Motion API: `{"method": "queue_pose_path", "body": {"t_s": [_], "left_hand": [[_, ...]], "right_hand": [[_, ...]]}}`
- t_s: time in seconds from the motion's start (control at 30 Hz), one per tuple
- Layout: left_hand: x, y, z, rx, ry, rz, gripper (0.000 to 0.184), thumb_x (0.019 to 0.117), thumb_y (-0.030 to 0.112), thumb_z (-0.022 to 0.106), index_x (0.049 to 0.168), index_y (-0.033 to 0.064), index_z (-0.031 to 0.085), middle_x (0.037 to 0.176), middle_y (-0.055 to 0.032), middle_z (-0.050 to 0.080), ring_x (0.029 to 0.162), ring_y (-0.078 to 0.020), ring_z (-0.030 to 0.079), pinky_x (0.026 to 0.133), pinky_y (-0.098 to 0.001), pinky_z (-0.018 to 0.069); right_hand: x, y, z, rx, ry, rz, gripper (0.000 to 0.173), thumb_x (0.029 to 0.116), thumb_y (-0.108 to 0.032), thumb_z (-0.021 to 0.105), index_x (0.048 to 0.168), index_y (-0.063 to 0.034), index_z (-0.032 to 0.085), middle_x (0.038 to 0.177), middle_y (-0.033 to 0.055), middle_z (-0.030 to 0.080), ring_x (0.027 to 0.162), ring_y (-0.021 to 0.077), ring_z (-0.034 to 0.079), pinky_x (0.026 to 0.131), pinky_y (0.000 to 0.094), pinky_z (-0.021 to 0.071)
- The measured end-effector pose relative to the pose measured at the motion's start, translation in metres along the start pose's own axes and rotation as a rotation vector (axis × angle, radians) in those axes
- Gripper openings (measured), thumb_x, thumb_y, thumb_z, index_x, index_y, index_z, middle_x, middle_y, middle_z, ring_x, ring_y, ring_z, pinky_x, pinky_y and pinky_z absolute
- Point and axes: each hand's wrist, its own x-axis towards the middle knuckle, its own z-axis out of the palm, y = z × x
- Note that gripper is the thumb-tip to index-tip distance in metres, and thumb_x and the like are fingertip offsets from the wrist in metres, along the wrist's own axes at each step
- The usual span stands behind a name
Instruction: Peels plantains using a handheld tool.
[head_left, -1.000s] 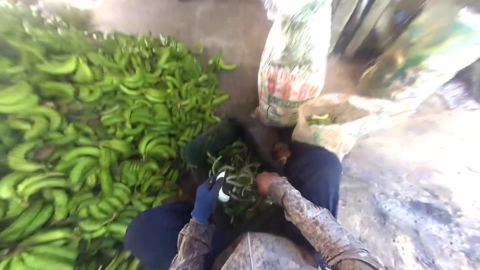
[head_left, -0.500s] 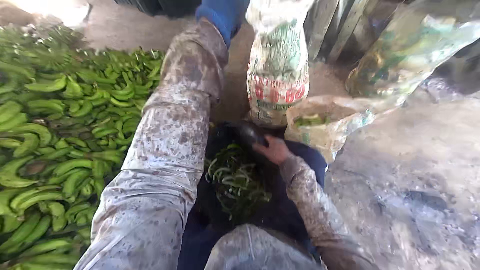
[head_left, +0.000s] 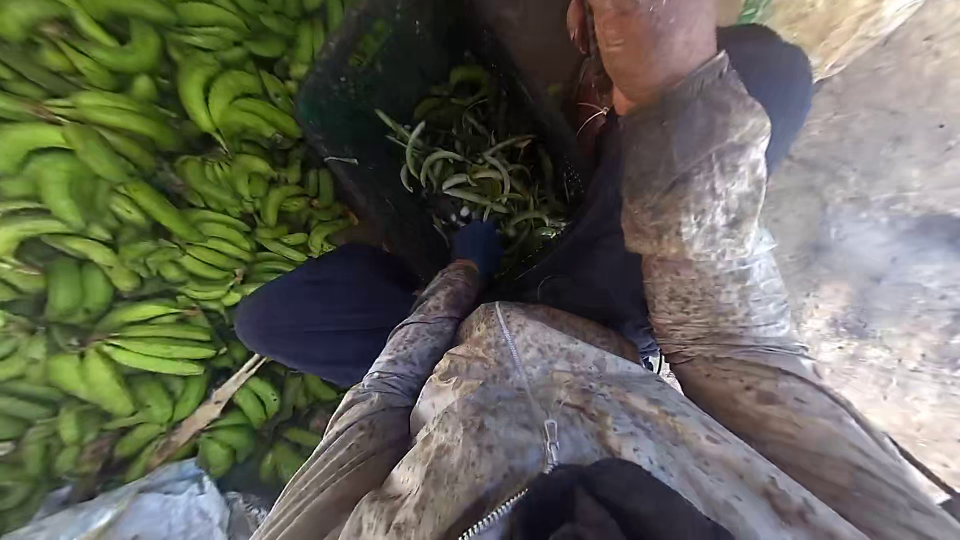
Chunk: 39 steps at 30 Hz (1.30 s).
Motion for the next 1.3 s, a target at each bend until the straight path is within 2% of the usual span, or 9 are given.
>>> {"method": "queue_pose_path", "body": {"t_s": [0.17,0.33,0.47,0.57,0.77,0.97,1.07,1.17,1.3], "left_hand": [[-0.025,0.024,-0.033,0.078,-0.23,0.087,0.056,0.1011,0.013,0.061,0.153,0.0019,0.042,0.152,-0.0295,0.042,0.139,-0.048,0.044,0.112,-0.0602,0.0387],[-0.037,0.023,-0.037,0.123,-0.239,0.065,0.071,0.0996,0.007,0.061,0.161,0.0081,0.027,0.155,-0.031,0.038,0.139,-0.0523,0.041,0.111,-0.0634,0.037],[-0.002,-0.017,-0.004,-0.155,0.006,0.06,0.073,0.0875,0.013,0.071,0.154,0.0171,0.042,0.137,-0.0238,0.059,0.117,-0.0451,0.063,0.094,-0.0659,0.0517],[-0.003,-0.049,-0.012,-0.53,0.176,0.111,0.049,0.0881,0.022,0.073,0.136,0.0177,0.065,0.127,-0.013,0.069,0.118,-0.032,0.066,0.1,-0.0595,0.0509],[-0.047,-0.078,-0.057,-1.161,0.287,0.191,0.051,0.083,0.014,0.081,0.132,0.0105,0.068,0.125,-0.008,0.07,0.107,-0.0179,0.069,0.091,-0.0399,0.0593],[-0.061,-0.091,-0.072,-1.34,0.284,0.376,0.059,0.082,0.009,0.08,0.137,0.0066,0.061,0.123,-0.0118,0.068,0.095,-0.0201,0.071,0.078,-0.0359,0.0625],[-0.052,-0.096,-0.067,-1.083,0.333,0.266,0.098,0.0745,0.029,0.09,0.156,0.013,0.039,0.152,-0.0101,0.051,0.133,-0.0166,0.055,0.109,-0.0351,0.0489],[-0.057,-0.095,-0.063,-1.135,0.388,0.219,0.099,0.079,0.041,0.086,0.158,0.0086,0.035,0.151,-0.0136,0.052,0.135,-0.0177,0.053,0.112,-0.0366,0.0458],[-0.073,-0.076,-0.059,-1.551,0.467,0.515,0.068,0.1017,0.043,0.056,0.152,0.001,0.038,0.141,-0.011,0.057,0.125,-0.0165,0.059,0.105,-0.0368,0.0529]], "right_hand": [[0.004,-0.003,0.013,-0.009,0.026,0.05,0.025,0.0901,0.009,0.065,0.07,-0.0053,0.061,0.062,-0.0007,0.057,0.055,0.0057,0.056,0.056,0.0202,0.0512],[0.009,0.002,0.026,-0.114,0.004,0.094,0.026,0.0923,0.006,0.065,0.07,-0.0055,0.06,0.06,-0.0007,0.056,0.053,0.006,0.055,0.055,0.0203,0.0502],[0.017,0.014,0.034,-0.283,-0.067,0.023,0.018,0.0917,-0.014,0.077,0.079,-0.0044,0.068,0.066,0.0016,0.06,0.057,0.008,0.057,0.057,0.0258,0.0515],[0.011,0.01,0.043,-0.661,-0.278,0.117,0.046,0.089,-0.042,0.079,0.115,-0.0053,0.07,0.105,0.0102,0.071,0.099,0.018,0.068,0.094,0.0395,0.0551],[-0.018,0.031,0.071,-0.922,-0.763,0.21,0.063,0.0836,-0.038,0.086,0.131,-0.0022,0.063,0.121,0.0217,0.067,0.116,0.0358,0.063,0.103,0.0554,0.0472],[-0.025,0.03,0.085,-0.803,-0.744,0.059,0.043,0.0876,-0.033,0.081,0.118,-0.0041,0.069,0.107,0.0143,0.07,0.1,0.0241,0.066,0.095,0.046,0.0501],[-0.027,0.024,0.084,-0.821,-0.584,0.004,0.044,0.0854,-0.032,0.08,0.117,-0.0031,0.07,0.108,0.0152,0.071,0.101,0.0245,0.068,0.095,0.0456,0.0519],[-0.026,0.023,0.082,-0.745,-0.366,0.09,0.052,0.0838,-0.037,0.082,0.12,-0.0026,0.067,0.11,0.0147,0.07,0.1,0.0234,0.067,0.094,0.0454,0.0525],[-0.052,0.036,0.098,-0.292,-0.299,0.216,0.045,0.0827,-0.029,0.085,0.115,-0.0047,0.066,0.088,0.0015,0.066,0.06,0.0076,0.058,0.056,0.0267,0.0546]]}}
